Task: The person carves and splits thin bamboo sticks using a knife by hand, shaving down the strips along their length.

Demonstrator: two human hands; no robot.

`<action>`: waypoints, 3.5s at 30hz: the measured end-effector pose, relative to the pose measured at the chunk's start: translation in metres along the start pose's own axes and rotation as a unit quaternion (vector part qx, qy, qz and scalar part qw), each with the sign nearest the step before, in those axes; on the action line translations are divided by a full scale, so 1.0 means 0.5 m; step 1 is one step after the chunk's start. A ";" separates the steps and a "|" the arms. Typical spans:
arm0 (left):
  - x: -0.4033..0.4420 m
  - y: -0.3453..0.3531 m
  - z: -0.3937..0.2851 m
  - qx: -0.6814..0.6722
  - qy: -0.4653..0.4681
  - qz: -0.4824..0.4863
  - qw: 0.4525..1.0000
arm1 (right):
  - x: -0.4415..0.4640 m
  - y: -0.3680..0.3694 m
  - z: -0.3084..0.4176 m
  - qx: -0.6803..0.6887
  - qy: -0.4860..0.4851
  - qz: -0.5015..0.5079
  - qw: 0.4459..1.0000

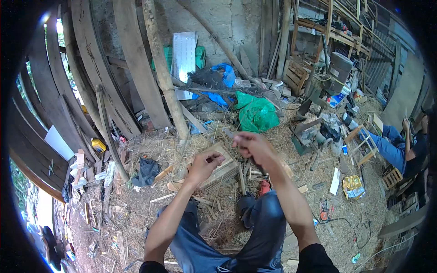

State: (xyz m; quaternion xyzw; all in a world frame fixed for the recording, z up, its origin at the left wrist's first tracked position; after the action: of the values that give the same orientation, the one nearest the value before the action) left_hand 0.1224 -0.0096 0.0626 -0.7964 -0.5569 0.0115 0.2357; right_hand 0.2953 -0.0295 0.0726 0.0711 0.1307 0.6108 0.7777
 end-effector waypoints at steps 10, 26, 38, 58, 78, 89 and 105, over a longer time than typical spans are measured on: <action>-0.017 -0.031 0.012 -0.125 -0.080 0.018 0.989 | 0.017 0.064 -0.032 -0.035 0.078 0.078 0.993; -0.046 -0.105 0.030 -0.064 -0.104 0.002 0.992 | 0.027 0.117 -0.050 -0.048 0.044 0.066 0.996; -0.098 -0.164 -0.102 0.148 0.051 -0.132 0.979 | -0.011 0.153 -0.017 -0.108 0.033 0.076 0.991; -0.157 -0.200 -0.125 0.137 0.090 -0.102 0.981 | -0.035 0.072 0.023 0.036 -0.003 -0.009 0.999; -0.176 -0.253 -0.079 0.131 0.082 -0.071 0.985 | 0.087 -0.105 0.017 0.037 -0.036 -0.082 0.995; -0.077 -0.179 0.009 0.027 0.007 -0.116 0.993 | 0.003 0.155 -0.060 0.050 -0.022 0.085 0.995; -0.060 -0.123 -0.044 0.128 0.056 -0.141 0.980 | 0.057 0.085 -0.077 0.019 -0.056 0.012 0.998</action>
State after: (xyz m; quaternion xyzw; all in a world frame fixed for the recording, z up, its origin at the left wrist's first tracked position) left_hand 0.0632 -0.0277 0.0984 -0.6721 -0.6437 0.0047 0.3660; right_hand 0.2510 0.0066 0.0441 0.1214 0.0976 0.6123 0.7752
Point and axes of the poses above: each hand's wrist, its own x-axis towards the middle knuckle, its own y-axis out of the palm, z = x × y, the point moved 9 cm from there along x, towards the middle knuckle, and after that the axes turned 10 degrees about -z, right-handed, at the moved point
